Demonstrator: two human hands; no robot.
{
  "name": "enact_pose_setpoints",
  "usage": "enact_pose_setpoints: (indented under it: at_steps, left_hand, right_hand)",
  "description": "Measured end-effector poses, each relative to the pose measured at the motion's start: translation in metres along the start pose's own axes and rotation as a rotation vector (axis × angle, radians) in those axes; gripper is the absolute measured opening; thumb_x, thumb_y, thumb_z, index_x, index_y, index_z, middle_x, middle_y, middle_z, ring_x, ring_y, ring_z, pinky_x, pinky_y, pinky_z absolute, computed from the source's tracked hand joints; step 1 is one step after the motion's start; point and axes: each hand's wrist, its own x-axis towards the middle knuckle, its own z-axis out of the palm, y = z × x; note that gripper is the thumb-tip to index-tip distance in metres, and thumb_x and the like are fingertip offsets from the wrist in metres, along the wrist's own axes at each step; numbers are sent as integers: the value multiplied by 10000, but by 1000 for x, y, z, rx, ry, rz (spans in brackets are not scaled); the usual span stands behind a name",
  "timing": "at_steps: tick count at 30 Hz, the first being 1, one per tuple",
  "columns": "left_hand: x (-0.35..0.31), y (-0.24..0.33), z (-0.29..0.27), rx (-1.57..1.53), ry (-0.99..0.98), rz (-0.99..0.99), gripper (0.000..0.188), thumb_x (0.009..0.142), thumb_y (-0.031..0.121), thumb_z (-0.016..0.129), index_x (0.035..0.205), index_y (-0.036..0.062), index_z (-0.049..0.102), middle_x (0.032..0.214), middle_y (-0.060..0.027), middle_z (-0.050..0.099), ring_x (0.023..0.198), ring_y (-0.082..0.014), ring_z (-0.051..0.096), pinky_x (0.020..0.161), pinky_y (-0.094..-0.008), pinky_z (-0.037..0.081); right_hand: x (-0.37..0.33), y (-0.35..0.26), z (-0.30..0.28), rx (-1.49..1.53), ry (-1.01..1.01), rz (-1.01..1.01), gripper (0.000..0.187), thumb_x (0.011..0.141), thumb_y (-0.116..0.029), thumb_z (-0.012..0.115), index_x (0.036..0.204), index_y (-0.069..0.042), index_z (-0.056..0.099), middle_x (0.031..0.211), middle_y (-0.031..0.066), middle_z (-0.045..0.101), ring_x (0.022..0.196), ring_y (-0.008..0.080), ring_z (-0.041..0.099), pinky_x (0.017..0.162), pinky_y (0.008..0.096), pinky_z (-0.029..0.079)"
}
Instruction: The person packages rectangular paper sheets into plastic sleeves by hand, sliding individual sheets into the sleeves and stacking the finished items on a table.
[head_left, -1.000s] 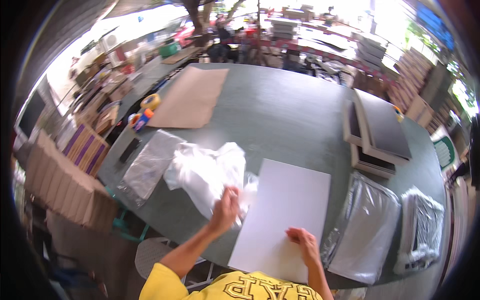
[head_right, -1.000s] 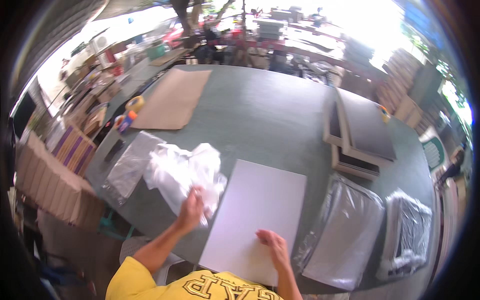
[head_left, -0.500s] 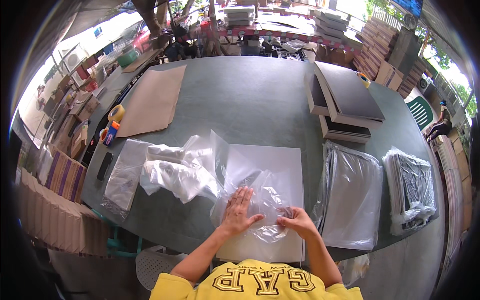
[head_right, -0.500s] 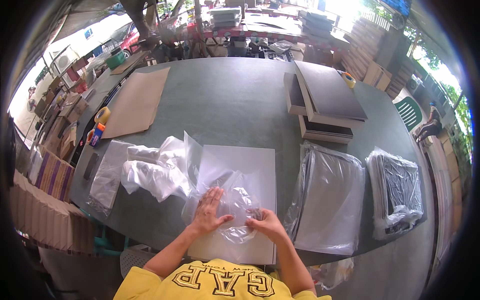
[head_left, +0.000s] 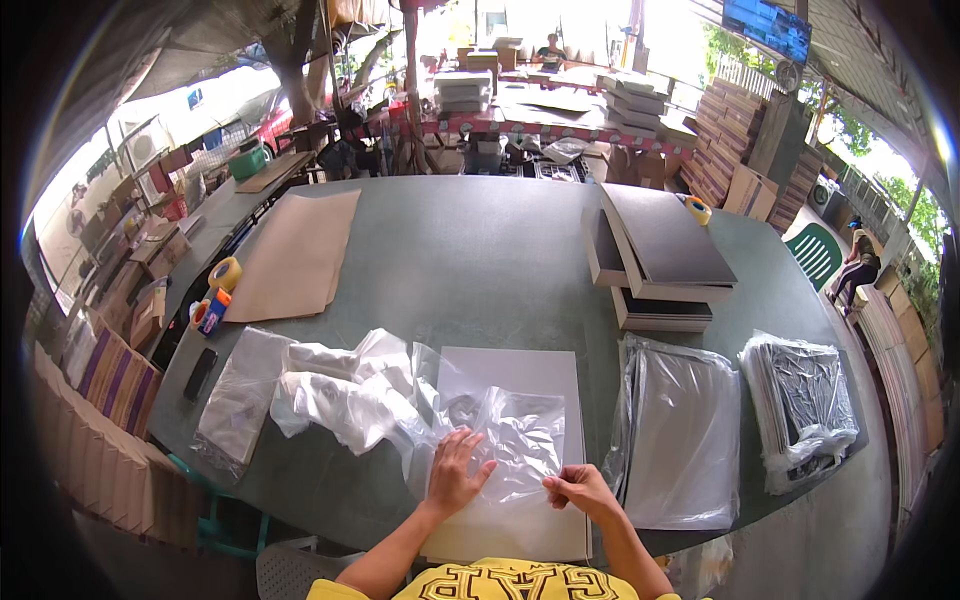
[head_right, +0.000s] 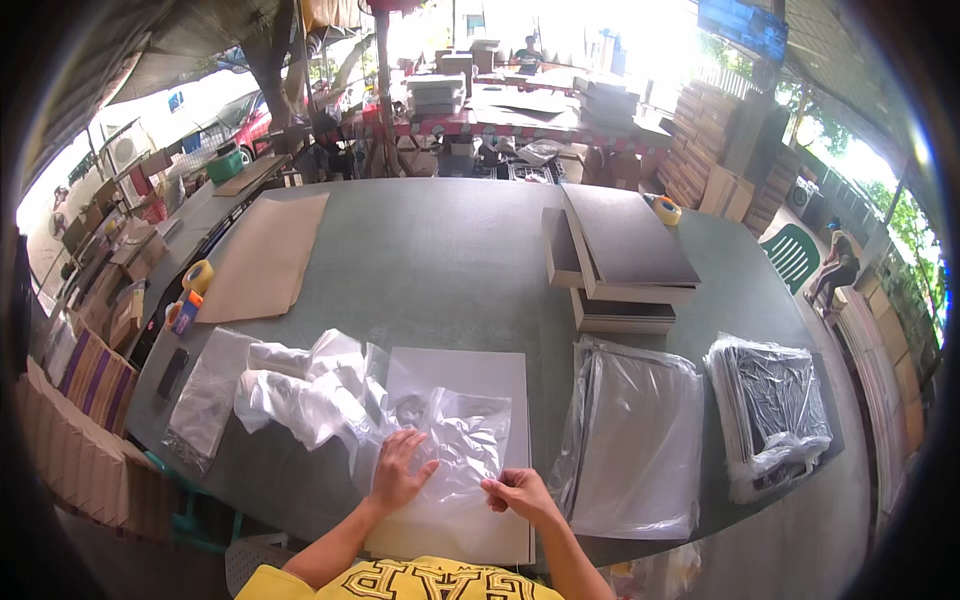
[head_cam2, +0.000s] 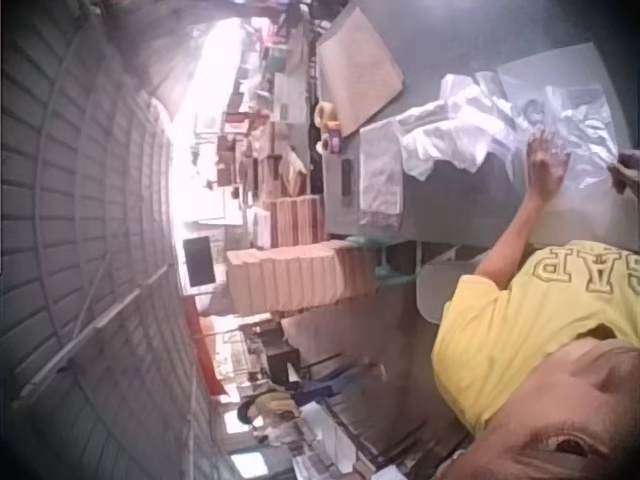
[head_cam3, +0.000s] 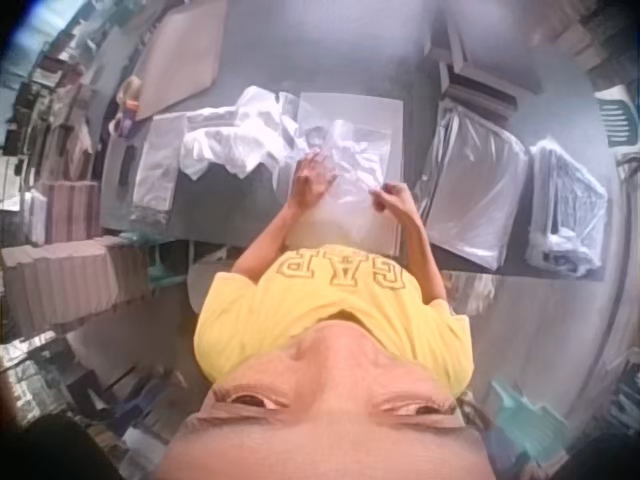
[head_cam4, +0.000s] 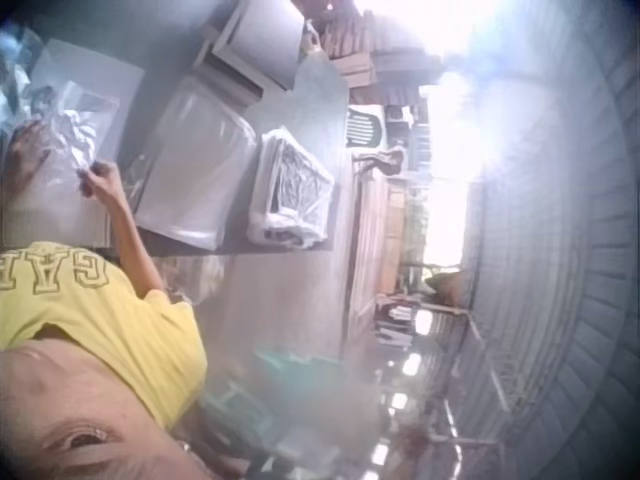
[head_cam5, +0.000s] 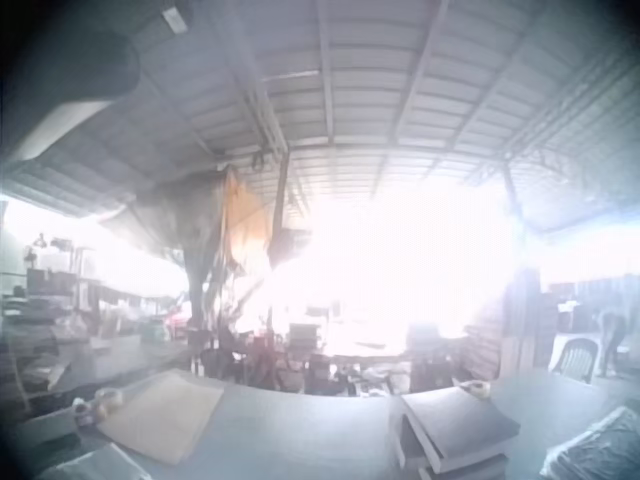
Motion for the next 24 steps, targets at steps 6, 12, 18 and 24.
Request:
enact_pose_setpoints:
  at_steps: [6,12,18,24]
  left_hand:
    - [11,43,-21,-236,21,6,271,658,281,699,770,54,605,796,-90,582,863,-263,507,753,-349,396]
    - [13,73,-15,-421,-126,38,180,666,194,698,763,57,631,781,-62,610,791,-220,539,714,-311,426]
    - [21,85,-19,-502,-84,-48,110,710,140,662,786,62,651,815,-56,615,830,-184,541,741,-284,424]
    - [31,85,-26,-536,-47,-109,107,721,143,652,786,58,651,840,-72,610,856,-183,541,751,-286,420]
  right_hand:
    - [0,8,12,230,37,-228,205,767,-183,626,734,16,597,644,53,589,561,111,550,529,223,448]
    - [-7,-8,36,463,49,-269,254,762,-225,632,677,6,566,607,64,580,512,112,518,481,226,408]
    - [-5,-12,31,524,42,-347,229,793,-206,595,715,8,572,634,78,587,533,123,533,501,230,428]
    - [-2,-31,26,443,-34,-364,185,791,-161,592,768,23,594,689,88,599,573,138,552,532,245,445]
